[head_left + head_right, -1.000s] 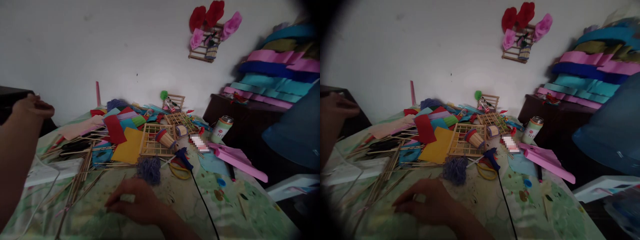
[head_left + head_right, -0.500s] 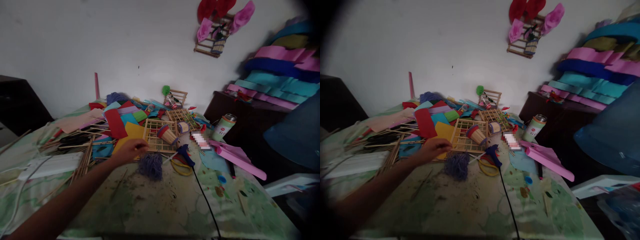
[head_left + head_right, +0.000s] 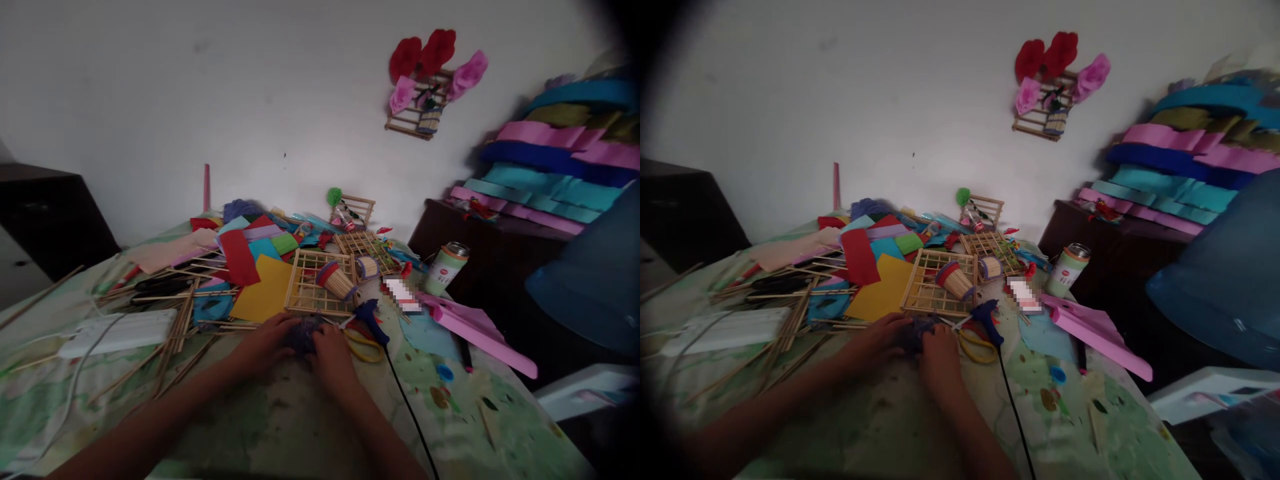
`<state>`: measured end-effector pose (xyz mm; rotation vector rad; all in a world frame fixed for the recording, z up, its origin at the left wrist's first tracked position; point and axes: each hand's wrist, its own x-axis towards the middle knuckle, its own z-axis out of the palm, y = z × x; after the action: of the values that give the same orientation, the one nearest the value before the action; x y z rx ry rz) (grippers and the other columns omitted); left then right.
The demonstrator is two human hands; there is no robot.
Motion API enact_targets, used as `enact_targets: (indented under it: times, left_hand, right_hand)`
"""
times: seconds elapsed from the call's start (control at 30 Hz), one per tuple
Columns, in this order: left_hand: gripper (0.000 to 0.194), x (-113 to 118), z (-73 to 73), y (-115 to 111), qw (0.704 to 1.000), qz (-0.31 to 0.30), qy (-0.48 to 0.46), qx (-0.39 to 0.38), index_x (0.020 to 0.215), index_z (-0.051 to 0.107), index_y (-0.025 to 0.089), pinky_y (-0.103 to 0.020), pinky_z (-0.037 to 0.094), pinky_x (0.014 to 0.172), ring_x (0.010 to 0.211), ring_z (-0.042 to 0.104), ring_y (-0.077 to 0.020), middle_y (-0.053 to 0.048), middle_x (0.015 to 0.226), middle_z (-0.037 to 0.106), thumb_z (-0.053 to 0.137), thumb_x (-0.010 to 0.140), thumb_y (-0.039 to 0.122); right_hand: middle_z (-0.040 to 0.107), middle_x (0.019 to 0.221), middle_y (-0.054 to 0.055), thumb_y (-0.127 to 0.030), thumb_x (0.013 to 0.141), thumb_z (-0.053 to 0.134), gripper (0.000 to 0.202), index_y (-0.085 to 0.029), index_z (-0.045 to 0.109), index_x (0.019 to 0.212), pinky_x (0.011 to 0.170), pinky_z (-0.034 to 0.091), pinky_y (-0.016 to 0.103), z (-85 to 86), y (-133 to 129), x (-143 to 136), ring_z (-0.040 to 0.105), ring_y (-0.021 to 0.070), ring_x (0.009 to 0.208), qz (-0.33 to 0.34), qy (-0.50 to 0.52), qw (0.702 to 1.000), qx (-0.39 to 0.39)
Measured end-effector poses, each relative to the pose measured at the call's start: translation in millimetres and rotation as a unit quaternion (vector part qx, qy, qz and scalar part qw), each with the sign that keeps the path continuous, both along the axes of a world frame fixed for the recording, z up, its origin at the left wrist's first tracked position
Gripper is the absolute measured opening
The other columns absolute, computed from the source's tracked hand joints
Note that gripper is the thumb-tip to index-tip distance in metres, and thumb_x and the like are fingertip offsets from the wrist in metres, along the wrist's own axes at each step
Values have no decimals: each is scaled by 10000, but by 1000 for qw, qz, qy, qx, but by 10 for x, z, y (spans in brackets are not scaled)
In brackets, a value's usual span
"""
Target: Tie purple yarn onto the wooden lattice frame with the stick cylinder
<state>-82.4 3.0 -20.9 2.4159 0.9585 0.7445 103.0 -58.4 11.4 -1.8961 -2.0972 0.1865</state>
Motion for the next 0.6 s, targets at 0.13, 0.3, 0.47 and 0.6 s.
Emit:
enact_targets:
  times: [0.13,0.3,0.47,0.6]
  left_hand:
    - [434,-430,56,-33,993,89,10,77,1252,546,231,-399,412,1000,1162,511,-280,-116,1244,552,539,830,334]
    - [408,-1350,-27,-31,949,269,37,161,1179,562,165,-433,427,969,1111,537,-287,-150,1196,567,513,823,358]
    - [401,-2138,-182,-108,894,409,69,170,1075,584,129,-444,424,942,1035,561,-305,-166,1091,613,492,800,405]
    - [407,-2494,-113,-183,897,420,68,120,1037,586,128,-386,439,890,991,569,-278,-143,1065,627,492,786,435]
  right_hand:
    - [631,1057,106,-120,774,547,144,-168,671,831,885,383,401,-164,-23,-76,536,269,1027,43,14,997,68]
    - [629,1120,111,-111,817,472,211,-155,647,926,940,364,369,-266,2,-154,528,244,1086,112,92,979,147]
    - [682,865,82,-214,858,399,243,-193,612,972,702,432,306,-256,90,-257,623,215,792,110,199,973,43]
    - [672,820,67,-340,800,451,233,-184,609,870,726,443,310,-262,248,-286,606,209,779,57,404,910,67]
